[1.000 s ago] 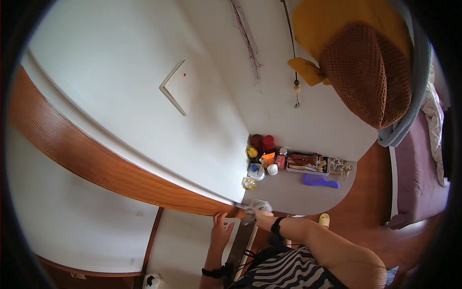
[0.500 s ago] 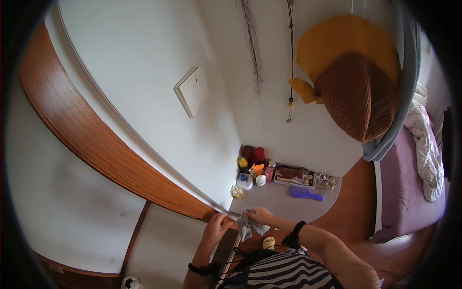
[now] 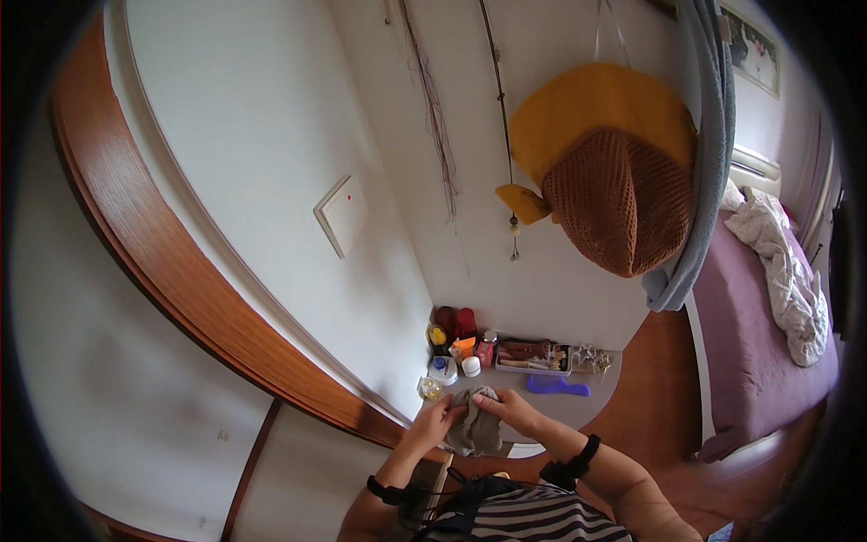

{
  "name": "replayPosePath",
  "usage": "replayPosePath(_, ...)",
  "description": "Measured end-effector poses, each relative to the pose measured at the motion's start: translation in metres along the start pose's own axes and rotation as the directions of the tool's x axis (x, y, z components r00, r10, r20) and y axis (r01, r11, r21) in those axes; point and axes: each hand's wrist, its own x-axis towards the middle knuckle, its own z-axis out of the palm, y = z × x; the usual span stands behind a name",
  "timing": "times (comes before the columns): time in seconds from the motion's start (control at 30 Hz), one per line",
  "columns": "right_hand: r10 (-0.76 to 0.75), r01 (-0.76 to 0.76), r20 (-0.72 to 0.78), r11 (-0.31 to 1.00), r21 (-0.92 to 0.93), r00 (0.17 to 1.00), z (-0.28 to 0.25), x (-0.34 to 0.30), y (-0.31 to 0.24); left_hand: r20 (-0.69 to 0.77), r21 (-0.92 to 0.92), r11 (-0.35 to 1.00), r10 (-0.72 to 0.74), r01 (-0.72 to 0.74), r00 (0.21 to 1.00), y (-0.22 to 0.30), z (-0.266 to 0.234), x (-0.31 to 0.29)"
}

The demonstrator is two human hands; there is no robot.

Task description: The person wipes various items and surfaces in a bedroom using a cloth, including a wall-mounted switch, a vanity table top, a smartphone, an air conditioner remote, a nightstand, and a headboard.

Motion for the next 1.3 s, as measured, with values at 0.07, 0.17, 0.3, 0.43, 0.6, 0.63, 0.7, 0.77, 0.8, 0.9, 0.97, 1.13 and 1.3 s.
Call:
replayPosePath(0.07,-0.036,0.033,0.048,0.998,0.051,0.998,0.003,-0.001,0.006,-0.098,0.023,0.999,0.045,-0.043,0.994,0.007,-0.005,-0.003)
replayPosePath(0.17,-0.406,0.407,0.054,0.888,-0.213,0.912,0.014,0.006,0.018,-0.248,0.045,0.993,0.114,-0.106,0.962,0.012,-0.017,-0.009)
replayPosePath(0.3,-0.363,0.398,0.191,0.897,-0.192,0.912,0.035,0.025,0.016,-0.329,0.107,0.975,0.218,-0.193,0.919,0.027,-0.045,-0.012)
replayPosePath(0.43,-0.229,0.206,0.096,0.957,0.206,0.969,0.061,0.042,-0.020,-0.524,0.595,0.776,0.570,-0.206,0.633,0.056,-0.087,-0.023)
replayPosePath(0.6,-0.763,0.803,0.266,0.589,-0.090,0.589,0.088,0.075,-0.040,-0.544,0.828,0.511,0.832,0.230,0.107,0.048,-0.141,-0.050)
replayPosePath(0.63,-0.835,0.910,0.363,0.371,-0.184,0.413,0.094,0.088,-0.050,-0.574,0.808,0.532,0.808,0.253,0.133,0.047,-0.147,-0.045)
replayPosePath(0.7,-0.843,0.925,0.408,0.241,-0.295,0.350,0.114,0.088,-0.099,-0.618,0.781,0.549,0.747,0.296,0.245,0.034,-0.160,-0.045)
replayPosePath(0.77,-0.866,0.930,0.409,0.152,-0.335,0.289,0.129,0.095,-0.129,-0.673,0.738,0.639,0.673,0.217,0.307,0.023,-0.159,-0.050)
replayPosePath(0.8,-0.872,0.920,0.419,0.080,-0.384,0.251,0.135,0.098,-0.145,-0.677,0.727,0.673,0.668,0.137,0.307,0.016,-0.159,-0.049)
replayPosePath(0.9,-0.922,0.885,0.347,-0.009,-0.465,0.173,0.147,0.095,-0.205,-0.668,0.739,0.659,0.686,0.143,0.289,-0.001,-0.159,-0.041)
replayPosePath(0.97,-0.979,0.895,0.187,-0.013,-0.445,0.079,0.161,0.093,-0.250,-0.637,0.770,0.615,0.731,0.169,0.245,-0.003,-0.160,-0.039)
replayPosePath(1.13,-0.949,0.925,-0.231,0.272,-0.264,0.213,0.166,0.102,-0.313,-0.631,0.774,0.588,0.745,0.234,0.217,-0.008,-0.156,-0.030)
replayPosePath(1.3,-0.949,0.846,-0.073,0.308,-0.434,0.308,0.162,0.114,-0.217,-0.613,0.785,0.567,0.769,0.250,0.179,-0.005,-0.157,-0.035)
